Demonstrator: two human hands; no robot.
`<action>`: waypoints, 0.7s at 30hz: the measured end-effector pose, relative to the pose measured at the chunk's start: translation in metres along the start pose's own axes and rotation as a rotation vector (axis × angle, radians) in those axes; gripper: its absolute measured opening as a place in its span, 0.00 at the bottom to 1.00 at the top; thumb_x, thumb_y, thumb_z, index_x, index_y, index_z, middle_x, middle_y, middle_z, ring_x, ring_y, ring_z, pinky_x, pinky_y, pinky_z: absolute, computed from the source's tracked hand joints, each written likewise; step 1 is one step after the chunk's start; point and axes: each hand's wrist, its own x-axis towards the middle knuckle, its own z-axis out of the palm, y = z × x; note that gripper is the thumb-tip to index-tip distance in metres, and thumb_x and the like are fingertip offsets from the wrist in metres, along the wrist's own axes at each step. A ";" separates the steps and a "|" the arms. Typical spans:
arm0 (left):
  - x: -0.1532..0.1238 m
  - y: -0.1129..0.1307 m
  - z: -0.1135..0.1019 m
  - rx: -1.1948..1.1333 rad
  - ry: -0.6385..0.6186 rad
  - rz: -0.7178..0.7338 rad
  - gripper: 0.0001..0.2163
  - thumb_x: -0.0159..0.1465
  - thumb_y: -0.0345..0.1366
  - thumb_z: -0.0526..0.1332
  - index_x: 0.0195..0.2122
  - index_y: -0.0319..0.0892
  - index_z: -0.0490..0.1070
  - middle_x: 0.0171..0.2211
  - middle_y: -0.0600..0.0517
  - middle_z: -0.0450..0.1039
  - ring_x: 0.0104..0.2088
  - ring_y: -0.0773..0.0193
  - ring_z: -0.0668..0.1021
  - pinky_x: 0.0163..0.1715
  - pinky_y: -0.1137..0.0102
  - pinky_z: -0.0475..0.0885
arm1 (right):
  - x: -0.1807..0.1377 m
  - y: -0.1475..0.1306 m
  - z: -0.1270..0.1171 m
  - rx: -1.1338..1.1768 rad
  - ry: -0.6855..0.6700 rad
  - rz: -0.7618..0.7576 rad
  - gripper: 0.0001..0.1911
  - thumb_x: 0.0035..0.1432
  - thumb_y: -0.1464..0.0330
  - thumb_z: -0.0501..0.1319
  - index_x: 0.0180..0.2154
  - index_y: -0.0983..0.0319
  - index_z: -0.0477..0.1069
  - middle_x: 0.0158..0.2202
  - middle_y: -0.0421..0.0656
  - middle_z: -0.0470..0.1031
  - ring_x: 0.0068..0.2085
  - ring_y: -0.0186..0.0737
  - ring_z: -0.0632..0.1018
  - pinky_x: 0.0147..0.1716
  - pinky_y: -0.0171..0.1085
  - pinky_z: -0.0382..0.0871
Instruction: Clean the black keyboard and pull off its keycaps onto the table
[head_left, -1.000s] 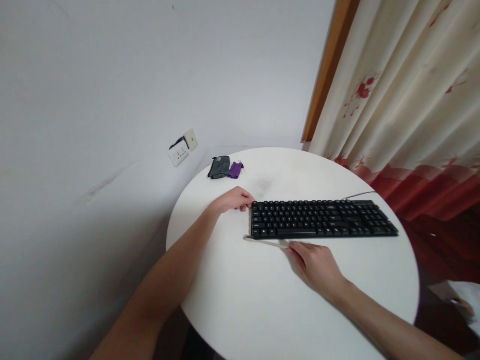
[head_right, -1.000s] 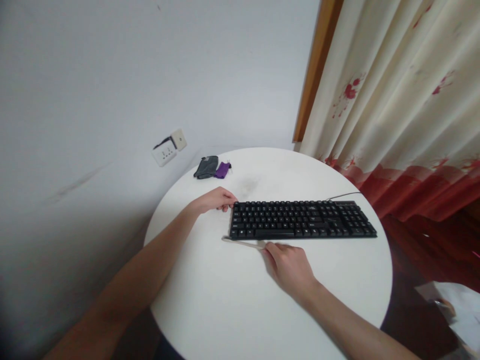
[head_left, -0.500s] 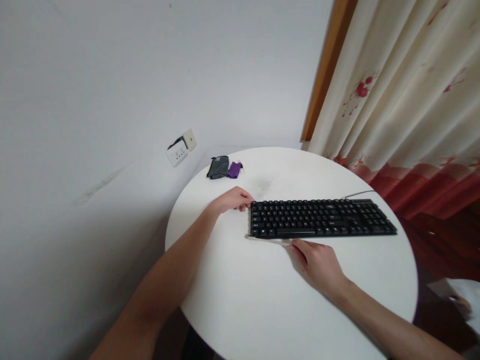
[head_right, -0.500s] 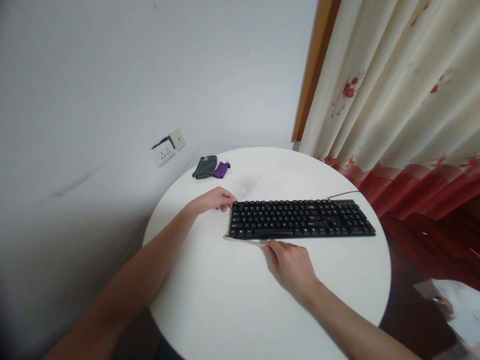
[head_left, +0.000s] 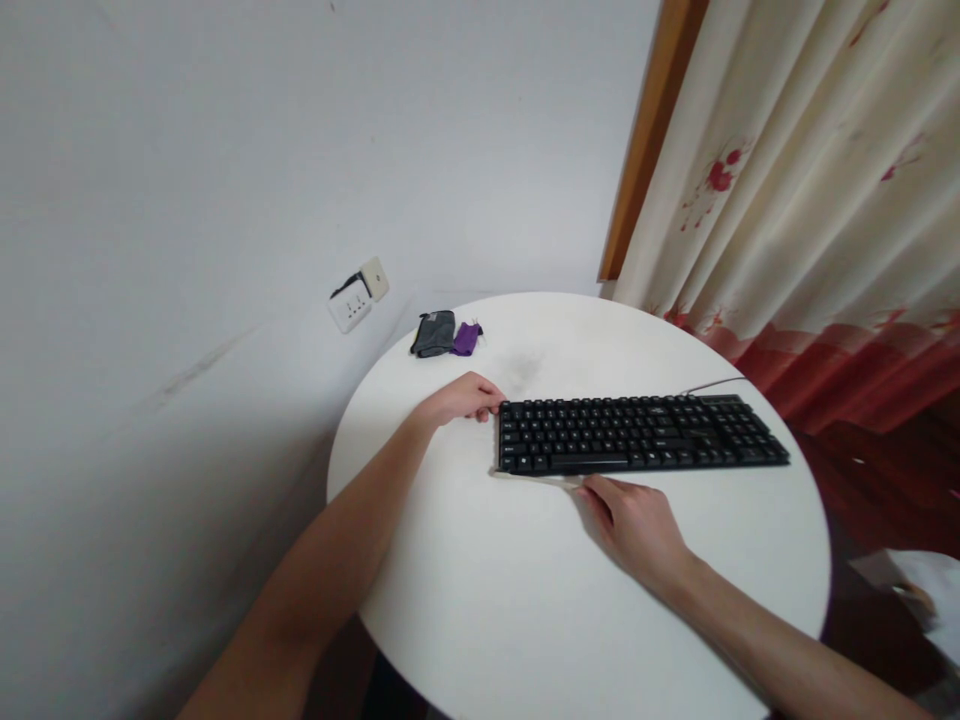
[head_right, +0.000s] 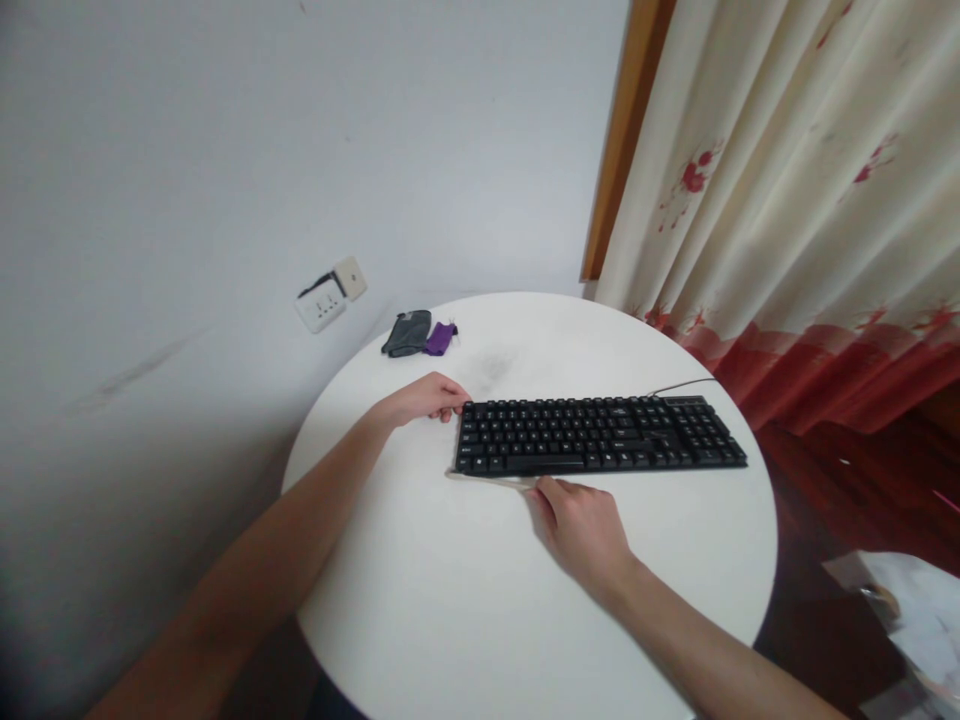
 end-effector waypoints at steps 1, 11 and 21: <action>0.000 0.000 0.000 0.002 -0.001 0.001 0.11 0.54 0.38 0.61 0.33 0.37 0.79 0.30 0.48 0.77 0.22 0.69 0.72 0.20 0.73 0.56 | 0.000 0.001 0.000 -0.003 -0.003 0.002 0.17 0.69 0.63 0.50 0.31 0.60 0.71 0.27 0.40 0.79 0.26 0.37 0.78 0.26 0.36 0.53; 0.001 -0.003 -0.001 0.007 -0.004 0.001 0.12 0.55 0.40 0.62 0.33 0.38 0.78 0.30 0.49 0.77 0.23 0.69 0.73 0.21 0.73 0.57 | -0.003 0.010 -0.002 -0.026 0.003 0.040 0.18 0.69 0.61 0.49 0.31 0.60 0.71 0.28 0.40 0.79 0.26 0.37 0.77 0.25 0.35 0.52; 0.000 -0.002 -0.001 0.004 -0.011 -0.006 0.13 0.54 0.42 0.62 0.35 0.38 0.79 0.30 0.48 0.77 0.23 0.69 0.72 0.21 0.74 0.58 | -0.007 0.023 -0.008 -0.076 0.007 0.094 0.19 0.69 0.59 0.49 0.30 0.59 0.71 0.28 0.39 0.79 0.27 0.39 0.78 0.25 0.36 0.52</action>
